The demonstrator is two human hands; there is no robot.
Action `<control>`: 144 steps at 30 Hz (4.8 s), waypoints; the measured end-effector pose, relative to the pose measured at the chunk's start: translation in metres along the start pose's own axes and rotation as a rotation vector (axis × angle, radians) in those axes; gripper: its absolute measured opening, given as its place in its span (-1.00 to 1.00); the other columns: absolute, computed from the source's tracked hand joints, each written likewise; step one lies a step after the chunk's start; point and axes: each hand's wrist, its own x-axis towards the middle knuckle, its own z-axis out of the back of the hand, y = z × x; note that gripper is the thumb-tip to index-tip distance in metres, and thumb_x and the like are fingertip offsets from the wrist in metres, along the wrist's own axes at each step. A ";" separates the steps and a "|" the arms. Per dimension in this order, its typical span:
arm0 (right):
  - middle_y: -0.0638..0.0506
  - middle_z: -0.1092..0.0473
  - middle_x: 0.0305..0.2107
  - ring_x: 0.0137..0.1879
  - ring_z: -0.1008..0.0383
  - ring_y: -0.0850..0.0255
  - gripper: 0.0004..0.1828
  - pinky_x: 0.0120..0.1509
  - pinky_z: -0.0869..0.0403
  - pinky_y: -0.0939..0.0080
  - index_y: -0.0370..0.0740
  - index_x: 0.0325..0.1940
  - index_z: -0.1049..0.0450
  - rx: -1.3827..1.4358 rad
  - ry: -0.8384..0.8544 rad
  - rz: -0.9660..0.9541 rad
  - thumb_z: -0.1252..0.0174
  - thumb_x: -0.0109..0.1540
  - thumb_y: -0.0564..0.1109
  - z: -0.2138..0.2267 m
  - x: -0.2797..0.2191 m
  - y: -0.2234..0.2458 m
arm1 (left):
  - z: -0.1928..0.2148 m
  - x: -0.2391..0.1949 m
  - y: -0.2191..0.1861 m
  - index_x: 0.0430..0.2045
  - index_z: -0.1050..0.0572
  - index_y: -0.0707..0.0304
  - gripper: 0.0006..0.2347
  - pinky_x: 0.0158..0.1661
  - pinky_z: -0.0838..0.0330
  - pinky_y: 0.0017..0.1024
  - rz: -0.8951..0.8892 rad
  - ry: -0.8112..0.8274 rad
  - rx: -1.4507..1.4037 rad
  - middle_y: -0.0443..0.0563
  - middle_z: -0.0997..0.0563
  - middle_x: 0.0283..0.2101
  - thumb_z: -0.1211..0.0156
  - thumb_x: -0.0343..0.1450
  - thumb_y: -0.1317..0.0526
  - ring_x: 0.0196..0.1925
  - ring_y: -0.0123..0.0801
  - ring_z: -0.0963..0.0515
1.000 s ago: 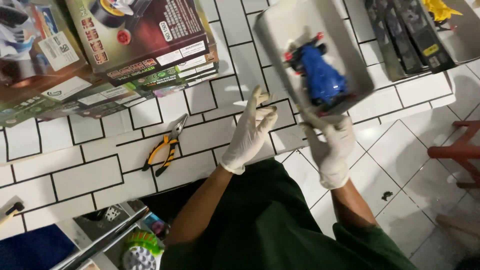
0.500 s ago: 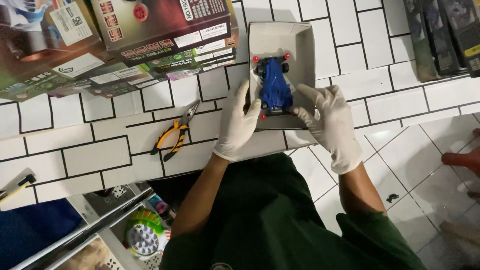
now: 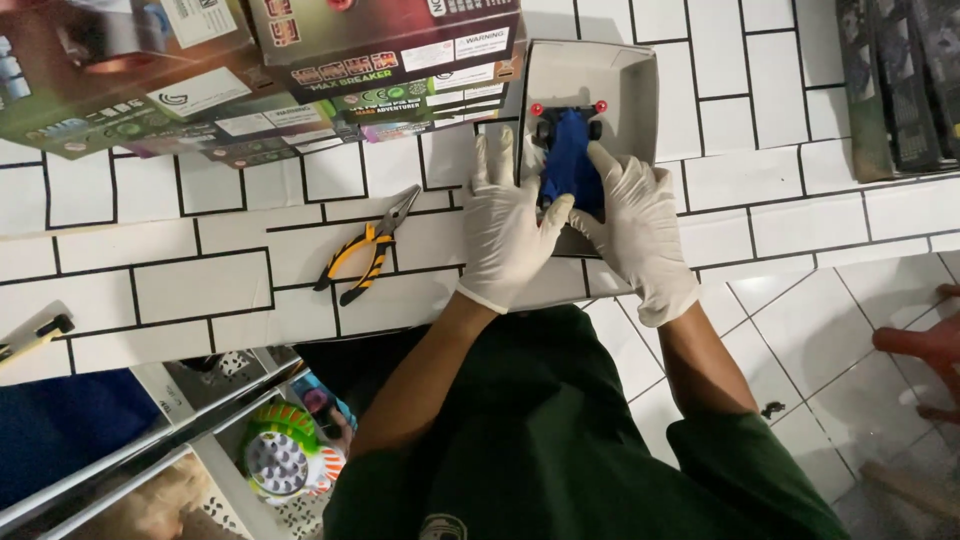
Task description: Assembling a plastic toy car model by fitting components together and applying decorative stickers.
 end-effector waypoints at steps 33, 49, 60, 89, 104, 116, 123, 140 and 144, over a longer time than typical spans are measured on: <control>-0.09 -0.42 -0.30 -0.11 -0.44 -0.09 -0.88 -0.06 -0.47 -0.04 -0.21 -0.20 -0.49 0.372 -0.324 0.092 -0.34 0.32 -0.27 -0.009 -0.003 -0.042 | -0.018 0.022 -0.024 0.09 -0.41 0.26 -0.55 -0.24 -0.58 -0.42 0.372 -0.178 -1.012 0.24 -0.55 -0.01 -0.44 0.32 0.36 -0.06 -0.10 -0.66; -0.02 -0.41 -0.20 0.02 -0.41 -0.06 -0.68 0.02 -0.51 -0.12 -0.08 0.03 -0.59 0.227 -0.202 -0.002 -0.43 0.20 -0.19 0.001 -0.003 -0.034 | -0.008 0.024 -0.025 0.05 -0.40 0.23 -0.55 -0.27 -0.59 -0.48 0.307 -0.166 -0.951 0.20 -0.58 -0.09 -0.43 0.30 0.38 -0.08 -0.09 -0.67; -0.01 -0.51 -0.32 -0.13 -0.45 0.03 -0.49 -0.07 -0.45 -0.04 -0.21 -0.27 -0.51 0.371 -0.209 0.123 0.02 0.42 0.25 0.016 -0.010 -0.005 | -0.023 0.034 -0.033 -0.04 -0.28 0.13 -0.63 -0.10 -0.59 -0.48 0.268 -0.155 -0.904 0.04 -0.61 -0.11 -0.34 0.36 0.27 -0.20 -0.33 -0.63; -0.04 -0.42 -0.35 -0.18 -0.49 -0.13 -0.78 -0.17 -0.48 -0.05 -0.15 -0.26 -0.48 0.512 -0.298 0.070 -0.32 0.15 -0.38 -0.007 -0.018 -0.014 | -0.034 0.032 -0.037 -0.04 -0.34 0.16 -0.56 -0.08 -0.55 -0.16 0.296 -0.208 -0.678 0.20 -0.55 -0.13 -0.44 0.26 0.23 0.00 0.18 -0.61; -0.06 -0.43 -0.26 -0.10 -0.50 -0.11 -0.77 -0.13 -0.49 -0.03 -0.15 -0.23 -0.49 0.460 -0.218 0.111 -0.41 0.13 -0.26 0.015 -0.017 -0.006 | -0.035 0.039 -0.032 -0.08 -0.35 0.10 -0.58 -0.15 -0.58 -0.23 0.303 -0.204 -0.570 0.08 -0.50 -0.17 -0.41 0.24 0.22 -0.04 0.08 -0.63; -0.14 -0.53 -0.31 -0.14 -0.57 0.03 -0.39 -0.03 -0.48 0.04 -0.33 -0.18 -0.50 0.620 -0.276 0.114 0.21 0.59 0.19 0.044 0.046 -0.032 | 0.004 0.020 -0.029 -0.27 -0.29 0.17 -0.70 -0.31 -0.43 -0.30 0.172 0.013 -0.578 0.00 -0.55 -0.27 -0.27 0.23 0.35 -0.33 -0.15 -0.57; -0.09 -0.38 -0.36 -0.24 -0.40 0.13 -0.57 -0.13 -0.40 0.17 -0.38 -0.22 -0.44 0.831 -0.174 0.100 -0.03 0.56 0.03 0.020 0.064 -0.040 | 0.000 0.011 -0.024 -0.28 -0.32 0.16 -0.70 -0.29 -0.44 -0.34 0.175 0.073 -0.473 -0.09 -0.52 -0.32 -0.32 0.22 0.31 -0.32 -0.26 -0.52; -0.05 -0.45 -0.22 -0.20 -0.42 0.12 -0.75 -0.20 -0.38 0.20 -0.20 0.00 -0.57 0.514 -0.114 0.105 -0.24 0.29 -0.40 0.004 0.061 -0.051 | 0.007 0.016 -0.020 -0.20 -0.36 0.21 -0.70 -0.28 -0.53 -0.31 0.237 0.173 -0.491 0.04 -0.63 -0.21 -0.30 0.27 0.28 -0.24 -0.17 -0.64; -0.03 -0.53 -0.13 -0.03 -0.50 0.12 -0.78 0.01 -0.49 0.21 -0.25 -0.06 -0.57 0.577 -0.126 0.117 -0.23 0.33 -0.48 0.025 0.061 -0.038 | 0.002 0.016 -0.020 -0.17 -0.37 0.22 -0.66 -0.25 -0.51 -0.22 0.285 0.159 -0.441 0.03 -0.63 -0.16 -0.34 0.24 0.26 -0.16 -0.11 -0.62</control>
